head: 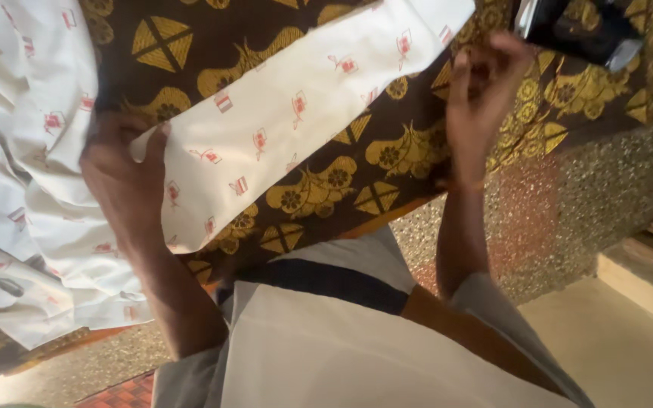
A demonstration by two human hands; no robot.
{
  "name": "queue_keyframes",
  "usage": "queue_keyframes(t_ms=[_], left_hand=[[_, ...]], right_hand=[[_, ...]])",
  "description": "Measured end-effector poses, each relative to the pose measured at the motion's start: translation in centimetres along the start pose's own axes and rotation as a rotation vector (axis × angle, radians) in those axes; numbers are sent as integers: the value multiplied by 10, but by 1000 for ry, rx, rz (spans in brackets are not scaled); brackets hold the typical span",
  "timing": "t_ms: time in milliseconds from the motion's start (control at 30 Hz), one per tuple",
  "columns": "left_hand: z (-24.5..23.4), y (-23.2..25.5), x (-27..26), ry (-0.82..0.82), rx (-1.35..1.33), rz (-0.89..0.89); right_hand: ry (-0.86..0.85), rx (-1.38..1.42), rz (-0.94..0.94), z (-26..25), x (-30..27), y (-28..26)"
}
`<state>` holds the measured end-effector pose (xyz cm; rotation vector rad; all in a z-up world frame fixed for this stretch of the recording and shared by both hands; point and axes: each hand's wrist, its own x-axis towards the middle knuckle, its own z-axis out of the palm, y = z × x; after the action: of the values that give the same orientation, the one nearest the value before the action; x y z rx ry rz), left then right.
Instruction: The person irons a white shirt with a red pattern on a patterned ironing board. They smooth the fabric with one hand while moving the iron with the other, then fold the shirt and place it on the board.
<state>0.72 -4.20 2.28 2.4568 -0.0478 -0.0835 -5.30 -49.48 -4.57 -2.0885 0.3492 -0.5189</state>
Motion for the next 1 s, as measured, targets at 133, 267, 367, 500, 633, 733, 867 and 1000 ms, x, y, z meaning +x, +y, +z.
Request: queue_keyframes(t_ms=[133, 267, 367, 500, 633, 733, 867, 1000], left_hand=[[-5, -6, -6, 8, -5, 7], [-9, -17, -13, 27, -6, -31], [-10, -23, -16, 45, 3, -3], [-8, -29, -15, 3, -65, -85], [-6, -33, -10, -8, -94, -10], [-4, -35, -4, -19, -82, 16], [-6, -32, -4, -13, -100, -22], [-7, -32, -5, -6, -106, -54]], right_hand=[[-114, -156, -209, 9, 48, -27], [-376, -329, 77, 8, 78, -5], [-345, -223, 62, 3, 74, 12], [-287, 76, 255, -14, 49, -22], [-192, 207, 364, -19, 46, -55], [-141, 223, 484, -17, 52, -38], [-212, 195, 131, -7, 52, -19], [-103, 295, 12, -2, 49, -11]])
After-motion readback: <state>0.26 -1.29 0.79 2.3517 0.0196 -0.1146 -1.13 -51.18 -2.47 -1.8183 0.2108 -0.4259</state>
